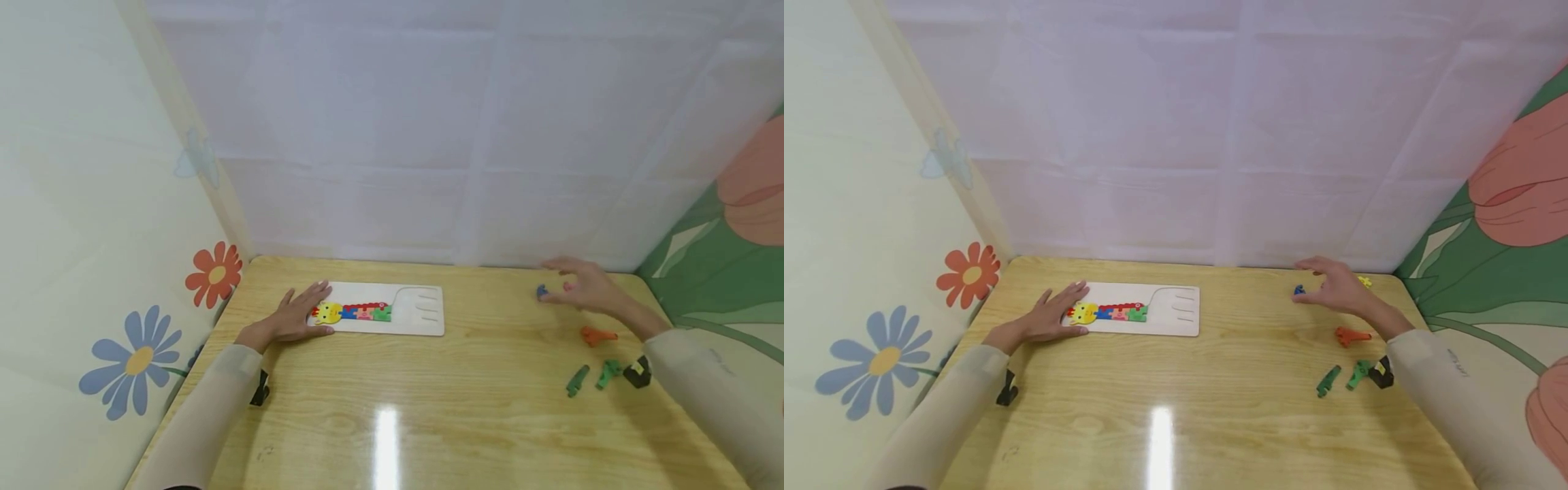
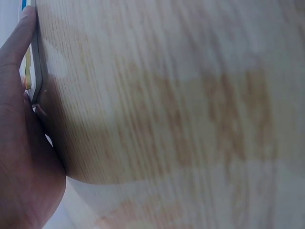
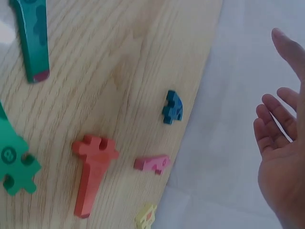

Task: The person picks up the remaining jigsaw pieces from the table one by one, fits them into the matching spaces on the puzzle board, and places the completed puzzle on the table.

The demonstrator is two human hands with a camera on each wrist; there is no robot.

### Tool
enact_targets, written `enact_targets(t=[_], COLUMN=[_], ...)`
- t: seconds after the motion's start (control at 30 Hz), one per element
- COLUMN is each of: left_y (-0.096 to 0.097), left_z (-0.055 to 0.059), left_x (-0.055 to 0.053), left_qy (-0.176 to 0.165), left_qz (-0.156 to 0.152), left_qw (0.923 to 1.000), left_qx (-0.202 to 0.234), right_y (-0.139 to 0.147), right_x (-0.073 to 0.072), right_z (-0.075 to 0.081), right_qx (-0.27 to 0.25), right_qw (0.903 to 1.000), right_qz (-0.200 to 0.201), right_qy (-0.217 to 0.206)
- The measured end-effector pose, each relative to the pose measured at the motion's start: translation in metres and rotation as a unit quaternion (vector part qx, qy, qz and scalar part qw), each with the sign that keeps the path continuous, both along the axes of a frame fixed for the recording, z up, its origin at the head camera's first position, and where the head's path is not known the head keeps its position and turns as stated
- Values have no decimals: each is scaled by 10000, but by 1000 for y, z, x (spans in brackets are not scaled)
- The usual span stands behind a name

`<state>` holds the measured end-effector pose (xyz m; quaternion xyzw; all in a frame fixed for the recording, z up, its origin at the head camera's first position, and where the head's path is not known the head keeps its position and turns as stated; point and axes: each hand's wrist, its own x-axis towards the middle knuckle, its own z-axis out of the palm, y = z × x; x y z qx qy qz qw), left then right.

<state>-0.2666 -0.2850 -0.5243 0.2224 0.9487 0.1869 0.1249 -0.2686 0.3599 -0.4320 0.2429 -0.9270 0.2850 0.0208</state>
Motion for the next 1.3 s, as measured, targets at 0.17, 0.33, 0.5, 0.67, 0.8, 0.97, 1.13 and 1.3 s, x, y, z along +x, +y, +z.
enact_targets(t=[0.17,0.33,0.5,0.67,0.8,0.97,1.13,1.3], left_y=[0,-1,-1,-3,-4,-3,-3,-2], left_z=[0,-1,0,0,1,1,0,-2], left_x=[1,0,0,1,2,2,2,0], left_qy=[-19,17,27,27,49,59,78,133], left_qz=[15,16,5,61,72,34,30,-8], left_qw=[10000,10000,10000,10000,10000,10000,10000,9999], left_qx=[3,-22,-7,-35,-19,-3,-15,-29], right_y=[14,28,44,56,66,79,89,98], right_x=[-3,-4,-4,-5,-6,-8,-10,-9], right_z=[0,0,3,5,4,-1,-6,-11], right_qx=[97,57,110,256,391,530,532,587], right_qw=[9999,9994,9995,9985,9957,9926,9903,9860], right_qz=[-74,-90,-175,-444,-687,-889,-1032,-1168], right_qy=[117,338,234,-167,-493,-630,-760,-1035])
